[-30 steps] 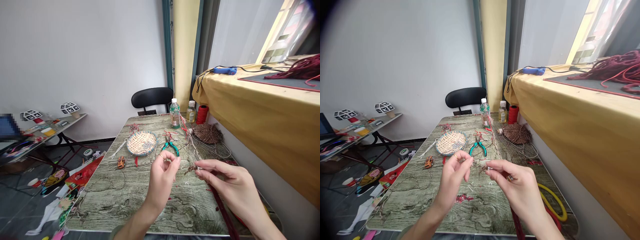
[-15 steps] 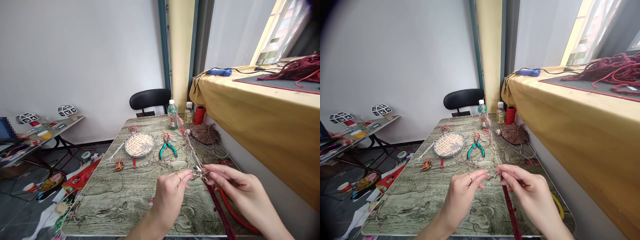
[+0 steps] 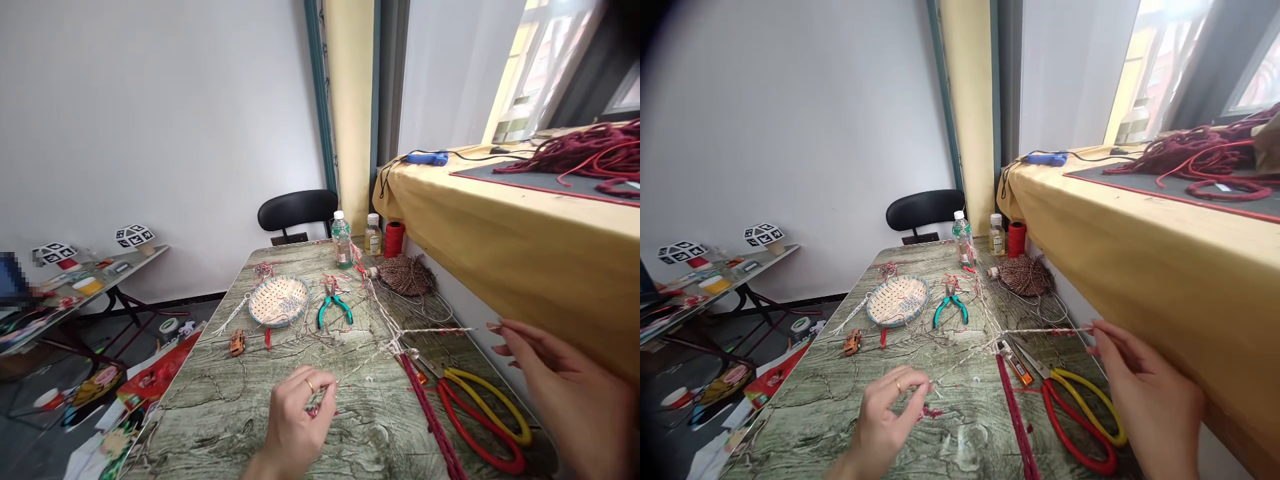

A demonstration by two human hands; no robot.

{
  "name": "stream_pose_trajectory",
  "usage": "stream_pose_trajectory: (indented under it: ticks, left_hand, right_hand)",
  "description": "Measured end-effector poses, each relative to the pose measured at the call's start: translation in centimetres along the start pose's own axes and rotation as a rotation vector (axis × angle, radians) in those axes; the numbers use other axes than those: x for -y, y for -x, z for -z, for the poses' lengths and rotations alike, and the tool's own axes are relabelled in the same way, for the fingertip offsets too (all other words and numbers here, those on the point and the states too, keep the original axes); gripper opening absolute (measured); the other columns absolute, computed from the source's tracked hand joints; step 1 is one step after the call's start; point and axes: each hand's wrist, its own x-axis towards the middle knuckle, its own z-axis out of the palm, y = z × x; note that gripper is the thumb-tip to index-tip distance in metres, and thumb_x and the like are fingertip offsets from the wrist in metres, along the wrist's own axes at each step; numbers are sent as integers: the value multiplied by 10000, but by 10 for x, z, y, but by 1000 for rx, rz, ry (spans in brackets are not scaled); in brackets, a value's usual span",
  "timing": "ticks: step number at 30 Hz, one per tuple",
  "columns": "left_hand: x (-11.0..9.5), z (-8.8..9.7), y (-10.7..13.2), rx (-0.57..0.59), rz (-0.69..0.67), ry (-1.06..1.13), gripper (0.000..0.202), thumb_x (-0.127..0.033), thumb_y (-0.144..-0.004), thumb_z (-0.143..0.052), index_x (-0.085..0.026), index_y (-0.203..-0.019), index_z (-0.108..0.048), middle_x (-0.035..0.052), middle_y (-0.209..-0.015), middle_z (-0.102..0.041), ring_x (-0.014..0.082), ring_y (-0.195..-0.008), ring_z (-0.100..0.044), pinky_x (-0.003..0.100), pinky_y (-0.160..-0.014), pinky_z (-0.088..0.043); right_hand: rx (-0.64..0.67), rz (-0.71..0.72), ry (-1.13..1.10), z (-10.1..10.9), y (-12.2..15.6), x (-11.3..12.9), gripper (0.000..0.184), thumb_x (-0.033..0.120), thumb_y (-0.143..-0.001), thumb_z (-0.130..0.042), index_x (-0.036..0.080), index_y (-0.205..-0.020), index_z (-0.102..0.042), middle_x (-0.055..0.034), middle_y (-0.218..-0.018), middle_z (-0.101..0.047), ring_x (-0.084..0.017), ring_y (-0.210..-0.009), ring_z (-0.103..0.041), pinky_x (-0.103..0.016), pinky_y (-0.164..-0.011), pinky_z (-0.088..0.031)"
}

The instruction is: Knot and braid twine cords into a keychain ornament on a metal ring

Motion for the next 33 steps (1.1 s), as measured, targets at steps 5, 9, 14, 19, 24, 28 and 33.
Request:
stream_pose_trajectory:
  ticks: [5,9,14,19,24,28,33]
  left_hand:
    - [-3,-7,-19,137,257,131,140,-253,-761,-538,-189,-800,-656,71,-898,-654,227,-878,-557,347,-792,-406]
    - [-8,-30,-57,148,520,560,231,-330,-793,-463,-145,-828,-597,75,-862,-642,134,-569,-565,272,-570,-450]
    - [-8,-63,-89,173,595,778,197,-310,-757,-477,-138,-845,-514,52,-827,-609,68,-429,-537,186,-413,-393]
    - [1,-78,-91,4,633,817,110,-193,-696,-491,-162,-796,-461,-22,-754,-530,9,-382,-394,139,-373,-319]
    - [-5,-73,-88,116,628,890,144,-237,-748,-441,-138,-829,-508,31,-817,-604,26,-387,-451,167,-399,-360]
    - [-15,-67,-88,154,618,892,261,-380,-803,-416,-136,-855,-492,47,-804,-618,30,-356,-453,172,-373,-338]
    - [-21,-68,-87,176,577,852,314,-458,-743,-514,-151,-808,-506,6,-701,-594,51,-346,-455,190,-363,-346]
  right_hand:
    - [167,-36,143,-8,-3,16,373,462,-705,-523,215,-958,-642,-138,-917,-665,-358,-805,-593,-445,-674,-404]
    - [452,24,-161,-38,-3,34,440,469,-802,-402,164,-1039,-612,-49,-653,-644,-207,-586,-588,-314,-549,-470]
    - [776,31,-421,-81,-3,49,374,328,-780,-493,155,-1096,-593,-76,-986,-658,-151,-617,-606,-283,-556,-510]
    - [887,31,-552,-98,-6,47,377,310,-724,-602,153,-1067,-611,-78,-993,-660,-173,-752,-616,-299,-686,-490]
    - [909,-7,-585,-92,-11,45,247,342,-734,-611,125,-832,-677,-39,-705,-668,-147,-632,-588,-252,-600,-455]
    - [833,-48,-585,-75,-13,46,252,378,-773,-569,139,-826,-629,-12,-674,-628,-100,-512,-528,-213,-485,-408]
    - [777,-18,-566,-58,-12,62,258,406,-790,-541,153,-816,-585,9,-650,-575,-99,-523,-511,-209,-482,-400]
